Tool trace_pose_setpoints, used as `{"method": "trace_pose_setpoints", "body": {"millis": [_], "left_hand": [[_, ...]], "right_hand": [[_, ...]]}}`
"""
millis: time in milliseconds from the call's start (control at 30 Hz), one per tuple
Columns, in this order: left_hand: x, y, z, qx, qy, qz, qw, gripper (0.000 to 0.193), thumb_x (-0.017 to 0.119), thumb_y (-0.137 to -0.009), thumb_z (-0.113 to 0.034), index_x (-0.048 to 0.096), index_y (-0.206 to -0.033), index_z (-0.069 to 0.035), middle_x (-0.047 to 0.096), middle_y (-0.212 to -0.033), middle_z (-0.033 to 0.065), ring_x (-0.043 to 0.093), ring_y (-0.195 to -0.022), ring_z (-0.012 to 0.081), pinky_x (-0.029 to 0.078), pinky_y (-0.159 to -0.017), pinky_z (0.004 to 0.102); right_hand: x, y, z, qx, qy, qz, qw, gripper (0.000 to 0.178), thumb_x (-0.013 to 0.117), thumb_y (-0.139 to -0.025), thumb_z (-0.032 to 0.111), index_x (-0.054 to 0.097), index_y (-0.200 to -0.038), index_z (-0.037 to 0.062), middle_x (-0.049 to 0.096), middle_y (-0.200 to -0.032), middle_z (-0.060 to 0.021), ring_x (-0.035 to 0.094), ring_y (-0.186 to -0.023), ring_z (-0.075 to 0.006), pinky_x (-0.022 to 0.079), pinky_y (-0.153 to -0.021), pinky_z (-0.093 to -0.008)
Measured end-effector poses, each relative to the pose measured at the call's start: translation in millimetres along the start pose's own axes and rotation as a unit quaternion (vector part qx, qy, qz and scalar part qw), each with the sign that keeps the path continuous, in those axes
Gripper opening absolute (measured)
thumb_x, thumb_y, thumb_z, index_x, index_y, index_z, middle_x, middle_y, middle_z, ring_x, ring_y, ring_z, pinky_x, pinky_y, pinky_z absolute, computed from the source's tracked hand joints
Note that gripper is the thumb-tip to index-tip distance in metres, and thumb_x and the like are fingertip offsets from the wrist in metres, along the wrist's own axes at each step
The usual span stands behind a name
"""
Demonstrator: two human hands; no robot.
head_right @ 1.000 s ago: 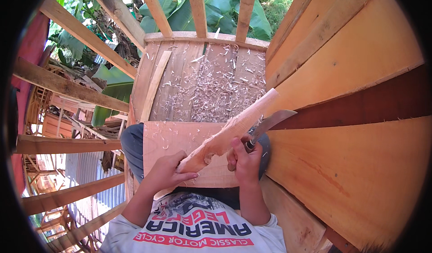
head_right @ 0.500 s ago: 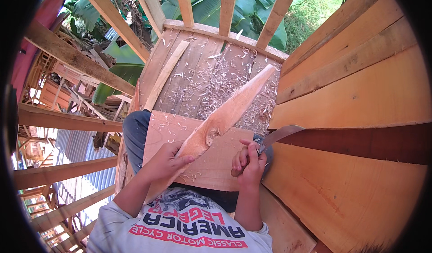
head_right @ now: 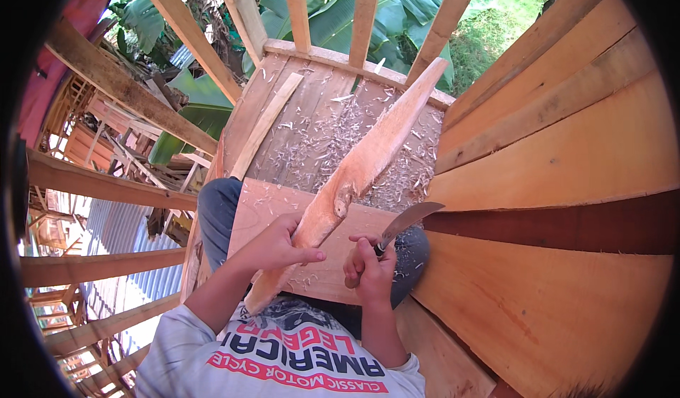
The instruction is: The person sits on the floor of a wooden structure and uses a curved knife to shave and shape a long wooden stick. They repeatedly scrape the surface to remove thin shavings, rotating the stick to work on different sides.
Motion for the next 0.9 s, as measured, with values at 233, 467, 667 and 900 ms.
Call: {"method": "trace_pose_setpoints", "body": {"millis": [233, 467, 667, 900], "left_hand": [[8, 4, 21, -0.123, 0.028, 0.041, 0.991, 0.056, 0.078, -0.074, -0.025, 0.055, -0.116, 0.002, 0.064, -0.096, 0.0076, 0.058, -0.087, 0.0128, 0.048, -0.077, 0.0287], [36, -2, 7, -0.037, 0.065, 0.059, 0.996, 0.062, 0.079, -0.073, -0.026, 0.048, -0.118, 0.002, 0.059, -0.101, 0.0102, 0.056, -0.097, 0.0152, 0.045, -0.085, 0.0299], [38, 4, 21, -0.016, -0.015, 0.092, 0.996, 0.081, 0.08, -0.071, -0.03, 0.03, -0.125, 0.004, 0.05, -0.115, 0.0179, 0.051, -0.109, 0.0218, 0.043, -0.091, 0.0321], [8, 41, 46, -0.061, -0.239, 0.055, 0.967, 0.076, 0.079, -0.068, -0.035, 0.038, -0.12, 0.002, 0.058, -0.105, 0.026, 0.06, -0.099, 0.0357, 0.046, -0.086, 0.0385]], "right_hand": [[-4, -1, 4, -0.009, -0.009, -0.005, 1.0, 0.017, 0.057, -0.09, 0.014, 0.059, -0.095, -0.0023, 0.039, -0.052, 0.0008, 0.039, -0.039, -0.0096, 0.032, -0.039, -0.0251], [9, 3, 8, -0.062, 0.097, 0.015, 0.993, 0.022, 0.063, -0.085, 0.016, 0.053, -0.098, 0.0018, 0.043, -0.055, 0.0017, 0.043, -0.041, -0.0088, 0.035, -0.039, -0.0223], [0, 4, 9, -0.033, -0.019, -0.043, 0.998, 0.016, 0.058, -0.083, 0.01, 0.05, -0.094, 0.0022, 0.045, -0.057, 0.001, 0.045, -0.041, -0.008, 0.037, -0.037, -0.0224], [-12, 0, 8, -0.049, -0.085, -0.078, 0.992, 0.013, 0.056, -0.085, 0.01, 0.047, -0.092, 0.0055, 0.037, -0.053, 0.0024, 0.039, -0.039, -0.0085, 0.037, -0.037, -0.0234]]}}
Point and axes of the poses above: each hand's wrist, its own y-axis away from the middle knuckle, its own x-axis out of the palm, z = x × y, the point moved 10 cm from there along -y, towards the middle knuckle
